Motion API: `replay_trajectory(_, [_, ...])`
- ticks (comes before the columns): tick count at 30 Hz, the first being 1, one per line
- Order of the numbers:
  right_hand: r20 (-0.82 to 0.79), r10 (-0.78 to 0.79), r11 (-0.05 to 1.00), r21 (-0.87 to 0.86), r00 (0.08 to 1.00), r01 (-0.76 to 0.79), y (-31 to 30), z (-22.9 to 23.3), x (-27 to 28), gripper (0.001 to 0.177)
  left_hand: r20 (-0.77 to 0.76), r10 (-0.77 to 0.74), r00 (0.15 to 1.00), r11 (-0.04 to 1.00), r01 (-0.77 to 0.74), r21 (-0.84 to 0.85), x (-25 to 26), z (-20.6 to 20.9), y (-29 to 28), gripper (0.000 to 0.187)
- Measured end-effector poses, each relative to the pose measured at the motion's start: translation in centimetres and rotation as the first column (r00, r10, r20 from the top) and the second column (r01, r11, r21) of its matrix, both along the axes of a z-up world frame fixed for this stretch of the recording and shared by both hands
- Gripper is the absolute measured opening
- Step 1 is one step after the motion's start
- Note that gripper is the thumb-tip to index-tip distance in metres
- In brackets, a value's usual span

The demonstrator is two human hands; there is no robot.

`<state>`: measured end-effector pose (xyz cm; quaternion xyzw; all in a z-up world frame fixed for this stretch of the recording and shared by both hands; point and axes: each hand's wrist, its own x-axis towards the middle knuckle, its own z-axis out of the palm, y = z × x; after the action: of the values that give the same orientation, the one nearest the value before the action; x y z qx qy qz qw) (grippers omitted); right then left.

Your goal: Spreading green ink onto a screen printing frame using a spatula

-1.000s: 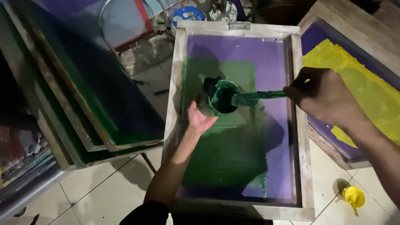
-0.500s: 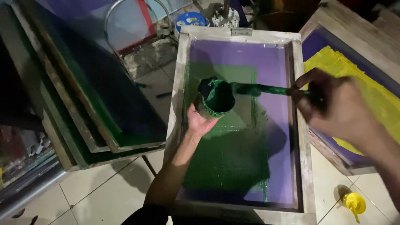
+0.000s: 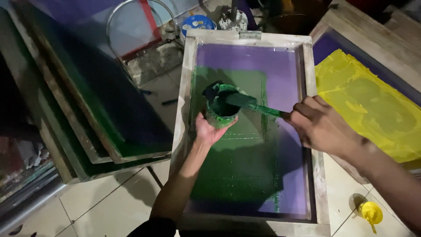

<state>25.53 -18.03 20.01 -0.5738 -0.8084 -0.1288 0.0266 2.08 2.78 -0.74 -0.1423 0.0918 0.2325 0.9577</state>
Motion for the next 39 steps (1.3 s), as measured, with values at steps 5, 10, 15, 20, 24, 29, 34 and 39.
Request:
replay_trajectory(5, [0.136,-0.205,0.899,-0.366,0.969,0.241,-0.7,2.6,1.1,0.041,-0.102,0.061,0.993,0.978,-0.039,0.203,-0.2,0.9,0.2,0.081])
replay_trajectory(10, [0.089,0.041,0.985,-0.171,0.995,-0.025,-1.5,2.7,3.0,0.042,-0.015,0.065,0.998,0.956,-0.058,0.289,0.0,0.3,0.0,0.076])
replay_trajectory(15, [0.144,-0.122,0.952,-0.261,0.982,0.156,-2.8,4.0,3.4,0.048,0.087,0.032,0.996,0.957,-0.056,0.284,0.2,-0.7,0.0,0.081])
replay_trajectory(20, [-0.328,-0.272,0.954,-0.215,0.904,0.209,-2.3,5.6,1.5,0.021,-0.066,0.043,0.997,0.983,-0.031,0.181,0.0,0.5,0.0,0.073])
replay_trajectory(24, [-0.582,-0.424,0.901,-0.350,0.694,0.257,-0.8,5.0,-0.7,0.012,-0.117,0.077,0.990,0.941,-0.034,0.338,0.3,1.3,-0.4,0.072])
replay_trajectory(29, [-0.344,-0.602,0.779,-0.452,0.720,0.435,0.5,8.2,-3.4,0.015,-0.294,0.058,0.954,0.998,-0.052,0.030,0.3,2.7,-0.8,0.087])
replay_trajectory(34, [-0.116,-0.078,0.986,-0.158,0.990,0.059,1.0,6.3,-1.0,0.015,-0.201,0.025,0.979,0.949,0.040,0.313,0.1,-0.2,0.1,0.090])
replay_trajectory(39, [0.244,0.247,0.967,-0.006,0.938,-0.253,2.3,7.2,-2.1,0.032,-0.421,-0.014,0.907,0.943,0.151,0.295,0.2,-0.1,-0.3,0.094])
